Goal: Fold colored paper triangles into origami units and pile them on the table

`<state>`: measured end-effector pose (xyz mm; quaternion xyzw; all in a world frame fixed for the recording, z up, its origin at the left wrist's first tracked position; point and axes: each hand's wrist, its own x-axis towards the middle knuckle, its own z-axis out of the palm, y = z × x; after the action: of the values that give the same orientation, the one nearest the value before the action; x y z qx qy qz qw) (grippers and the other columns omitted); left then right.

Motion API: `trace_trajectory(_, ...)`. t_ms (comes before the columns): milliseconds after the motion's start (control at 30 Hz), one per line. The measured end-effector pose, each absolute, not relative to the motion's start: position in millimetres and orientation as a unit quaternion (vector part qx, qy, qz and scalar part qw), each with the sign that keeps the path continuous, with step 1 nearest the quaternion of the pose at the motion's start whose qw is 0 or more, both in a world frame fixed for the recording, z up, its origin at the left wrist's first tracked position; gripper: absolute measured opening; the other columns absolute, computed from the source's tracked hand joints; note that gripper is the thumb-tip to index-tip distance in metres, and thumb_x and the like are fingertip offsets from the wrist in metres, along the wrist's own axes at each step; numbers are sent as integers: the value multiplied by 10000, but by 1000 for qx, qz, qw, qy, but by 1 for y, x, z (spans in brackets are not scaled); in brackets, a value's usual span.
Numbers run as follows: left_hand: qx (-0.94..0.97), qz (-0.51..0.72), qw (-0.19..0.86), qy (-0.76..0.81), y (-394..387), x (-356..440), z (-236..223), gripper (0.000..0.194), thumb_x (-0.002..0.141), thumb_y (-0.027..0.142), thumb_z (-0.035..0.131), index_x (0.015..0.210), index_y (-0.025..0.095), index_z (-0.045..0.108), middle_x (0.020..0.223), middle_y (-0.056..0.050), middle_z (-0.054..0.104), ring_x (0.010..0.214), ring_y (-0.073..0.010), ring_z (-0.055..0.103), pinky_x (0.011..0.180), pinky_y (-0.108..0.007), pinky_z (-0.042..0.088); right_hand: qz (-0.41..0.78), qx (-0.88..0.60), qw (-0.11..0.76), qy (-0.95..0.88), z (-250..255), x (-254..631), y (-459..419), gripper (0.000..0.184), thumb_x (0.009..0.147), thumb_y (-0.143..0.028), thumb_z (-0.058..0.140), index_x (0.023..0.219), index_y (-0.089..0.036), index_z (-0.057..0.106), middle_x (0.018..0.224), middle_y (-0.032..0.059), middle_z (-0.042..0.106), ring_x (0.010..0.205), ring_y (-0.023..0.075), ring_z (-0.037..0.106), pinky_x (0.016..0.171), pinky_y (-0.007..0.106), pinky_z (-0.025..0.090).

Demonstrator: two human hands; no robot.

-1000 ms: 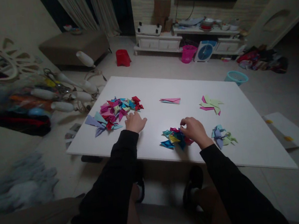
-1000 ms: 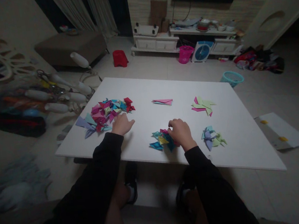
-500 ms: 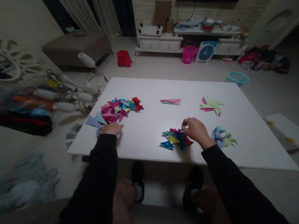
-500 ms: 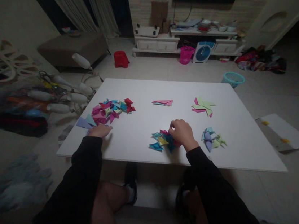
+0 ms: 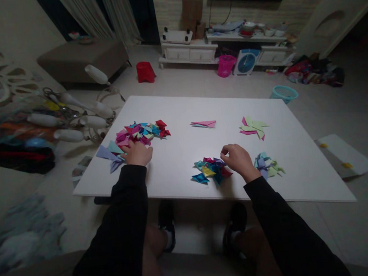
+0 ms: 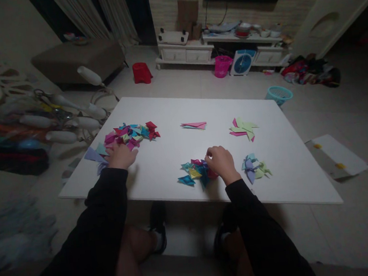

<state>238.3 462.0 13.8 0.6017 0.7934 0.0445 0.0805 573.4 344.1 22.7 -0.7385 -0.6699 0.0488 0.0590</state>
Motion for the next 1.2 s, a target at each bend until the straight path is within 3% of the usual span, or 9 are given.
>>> trace_trajectory(167,705,45,81,704,462,276,15,390,864,376,547,1124,131,703,1377,-203,529,1313,-435,407,1038,-614,381,53,-736,61,-672,19,575,351,170,888,-269,533,855,-210,690,927,57,716,899,206,592,705,297,346)
trace_trajectory(300,785,32,149,600,463,301,10,274,841,235,568,1010,172,774,1160,-128,701,1180,-315,574,1011,-433,452,57,-733,63,-675,17,577,354,167,882,-261,533,854,-210,690,930,54,718,898,204,597,709,295,351)
trace_trajectory(433,838,7,212,503,457,313,5,245,824,191,598,945,171,810,962,-104,768,963,-226,681,913,-289,482,68,-736,56,-671,16,576,353,166,882,-258,534,869,-211,693,937,57,715,898,200,597,727,291,360)
trace_trajectory(800,872,-111,267,394,427,329,-10,165,697,157,704,814,159,820,742,-108,750,712,-198,678,707,-269,482,78,-729,54,-678,17,570,345,175,882,-287,543,868,-217,703,939,49,720,881,195,611,704,288,364)
trace_trajectory(1200,899,-69,244,356,418,351,-24,159,756,165,659,823,159,803,798,-135,740,781,-221,698,723,-274,499,92,-727,32,-680,17,569,353,188,887,-280,539,878,-213,714,954,66,727,884,197,616,707,281,366)
